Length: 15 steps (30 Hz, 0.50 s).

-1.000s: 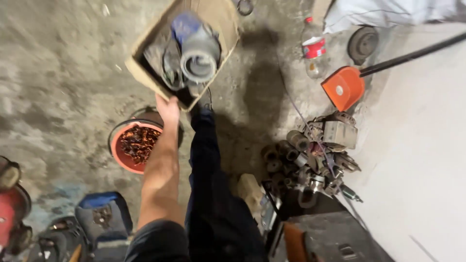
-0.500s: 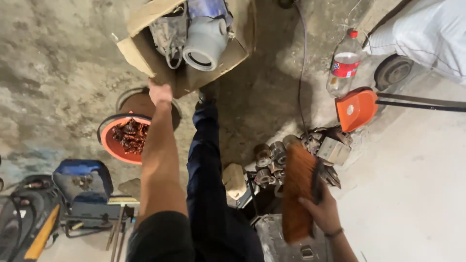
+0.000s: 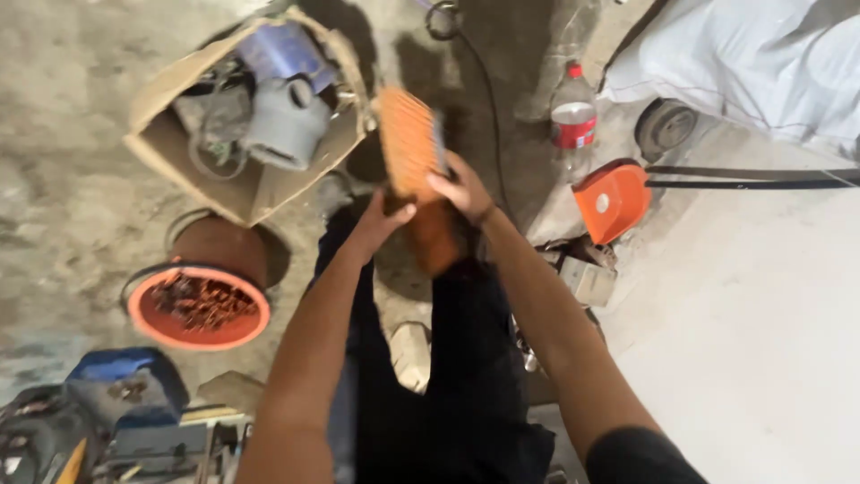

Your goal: The person sorts a pile of rusty metal parts on an orange cloth, then uses a wire brush to sweep debris into a cardboard box. They continue to gather and sweep the metal parts into the box.

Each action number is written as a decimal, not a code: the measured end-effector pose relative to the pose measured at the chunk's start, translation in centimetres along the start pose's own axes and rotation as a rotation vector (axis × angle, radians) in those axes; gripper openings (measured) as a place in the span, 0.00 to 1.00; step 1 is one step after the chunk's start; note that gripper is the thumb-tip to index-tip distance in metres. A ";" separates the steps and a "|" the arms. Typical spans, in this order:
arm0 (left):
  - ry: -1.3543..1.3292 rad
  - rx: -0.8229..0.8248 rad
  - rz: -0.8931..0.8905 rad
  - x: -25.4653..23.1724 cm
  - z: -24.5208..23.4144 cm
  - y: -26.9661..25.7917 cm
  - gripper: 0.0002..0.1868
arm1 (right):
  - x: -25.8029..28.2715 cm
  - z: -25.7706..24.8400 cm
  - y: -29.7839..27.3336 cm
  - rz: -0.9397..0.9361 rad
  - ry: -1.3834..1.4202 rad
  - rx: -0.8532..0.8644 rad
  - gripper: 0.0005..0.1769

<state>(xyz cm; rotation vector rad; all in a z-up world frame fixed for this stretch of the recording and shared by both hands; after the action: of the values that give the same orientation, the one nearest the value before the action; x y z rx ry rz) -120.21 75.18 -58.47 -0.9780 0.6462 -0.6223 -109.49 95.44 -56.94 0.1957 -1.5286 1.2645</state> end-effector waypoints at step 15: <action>0.466 -0.659 0.162 -4.9 -3.3 17.2 0.30 | -14.0 -17.8 31.2 -0.158 -1.206 -0.021 0.24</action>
<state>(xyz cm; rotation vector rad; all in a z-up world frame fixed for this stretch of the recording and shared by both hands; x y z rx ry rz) -122.68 84.22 -74.10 -1.3822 1.3872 -0.4990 -114.47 115.71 -89.36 1.2023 -2.4389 1.0032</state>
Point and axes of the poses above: each hand's wrist, its own y-axis towards the middle knuckle, its own z-axis out of the palm, x = y × z, the point moved 2 cm from there along y, towards the middle knuckle, and after that the axes turned 14 degrees about -z, right-handed, at the moved point
